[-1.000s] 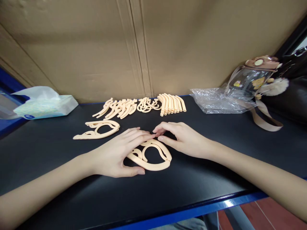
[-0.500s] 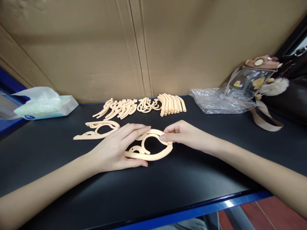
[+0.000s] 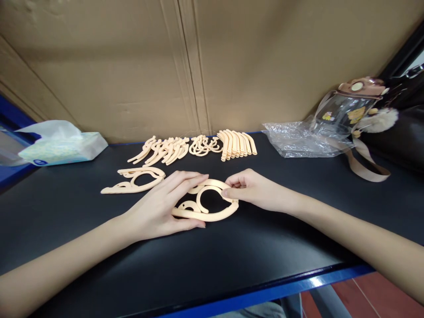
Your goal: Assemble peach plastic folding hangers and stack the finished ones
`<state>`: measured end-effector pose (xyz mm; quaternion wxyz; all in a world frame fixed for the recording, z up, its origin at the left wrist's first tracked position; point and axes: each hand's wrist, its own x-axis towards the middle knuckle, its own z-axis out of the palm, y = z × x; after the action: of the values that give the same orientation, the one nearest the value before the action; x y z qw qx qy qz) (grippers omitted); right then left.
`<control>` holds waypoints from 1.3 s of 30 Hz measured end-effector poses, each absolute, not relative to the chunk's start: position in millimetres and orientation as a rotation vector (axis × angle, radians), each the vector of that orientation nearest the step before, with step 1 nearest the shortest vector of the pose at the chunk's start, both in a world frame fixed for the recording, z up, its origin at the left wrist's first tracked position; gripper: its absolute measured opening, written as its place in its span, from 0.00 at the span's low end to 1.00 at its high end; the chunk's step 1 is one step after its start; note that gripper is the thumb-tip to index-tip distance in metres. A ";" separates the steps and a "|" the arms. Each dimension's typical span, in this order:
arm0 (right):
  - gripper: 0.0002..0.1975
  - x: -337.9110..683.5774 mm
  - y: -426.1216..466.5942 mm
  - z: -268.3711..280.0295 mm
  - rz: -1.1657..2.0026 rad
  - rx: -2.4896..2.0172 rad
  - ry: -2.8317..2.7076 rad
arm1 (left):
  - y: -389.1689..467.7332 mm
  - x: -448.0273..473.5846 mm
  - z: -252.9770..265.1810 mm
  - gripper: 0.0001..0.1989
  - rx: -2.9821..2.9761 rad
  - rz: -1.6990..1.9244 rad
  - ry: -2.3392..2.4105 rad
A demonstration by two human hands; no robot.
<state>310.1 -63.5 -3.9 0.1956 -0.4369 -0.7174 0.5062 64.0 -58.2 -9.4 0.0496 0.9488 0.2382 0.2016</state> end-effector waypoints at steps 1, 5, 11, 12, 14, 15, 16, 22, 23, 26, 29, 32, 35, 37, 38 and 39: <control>0.18 309.9 -64.0 -4.2 1.410 -1.210 -2.021 | -58.6 64.1 -9.3 0.37 2.883 0.614 0.732; 0.16 308.1 -67.1 -3.1 1.406 -1.161 -2.052 | -60.5 65.4 -7.4 0.38 2.866 0.619 0.742; 0.16 306.1 -69.9 -0.6 1.374 -1.147 -2.096 | -61.9 65.2 -6.6 0.39 2.890 0.621 0.710; 0.17 306.2 -69.9 -0.4 1.362 -1.158 -2.096 | -61.8 65.0 -7.0 0.38 2.898 0.621 0.706; 0.18 306.7 -69.6 -0.2 1.334 -1.177 -2.093 | -61.7 65.1 -7.9 0.38 2.907 0.612 0.703; 0.18 307.0 -69.2 -0.2 1.319 -1.178 -2.088 | -61.6 65.3 -7.9 0.38 2.904 0.610 0.710; 0.17 307.4 -68.6 -0.2 1.298 -1.172 -2.078 | -61.4 65.7 -7.4 0.37 2.893 0.614 0.729; 0.22 311.5 -60.7 -3.4 1.091 -1.186 -1.917 | -52.4 62.6 9.2 0.30 2.762 0.697 0.893; 0.22 312.3 -59.2 -4.2 1.064 -1.201 -1.911 | -49.1 59.4 13.5 0.30 2.751 0.698 0.915; 0.18 313.8 -56.5 -5.9 1.040 -1.219 -1.942 | -37.2 42.8 25.5 0.32 2.723 0.658 0.985; 0.17 313.7 -56.3 -6.2 1.070 -1.241 -1.997 | -25.1 17.2 33.9 0.34 2.706 0.559 1.057; 0.17 313.8 -56.7 -6.1 1.073 -1.251 -2.056 | -14.9 -11.3 37.8 0.33 2.657 0.434 1.211; 0.16 315.4 -56.4 -6.0 1.051 -1.237 -2.096 | -5.9 -35.7 37.5 0.32 2.646 0.312 1.364; 0.16 317.1 -55.9 -6.4 1.029 -1.229 -2.118 | -0.8 -47.3 36.0 0.35 2.659 0.271 1.492; 0.16 317.9 -55.7 -6.7 1.020 -1.227 -2.128 | 1.1 -51.4 35.4 0.35 2.663 0.261 1.538; 0.16 318.6 -55.4 -7.0 1.013 -1.227 -2.139 | 2.5 -54.4 35.0 0.35 2.671 0.254 1.561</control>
<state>318.6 -55.4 -7.0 0.2359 -0.4472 -0.7797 0.3693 -54.4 2.5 35.0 0.0189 0.8603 0.5028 0.0818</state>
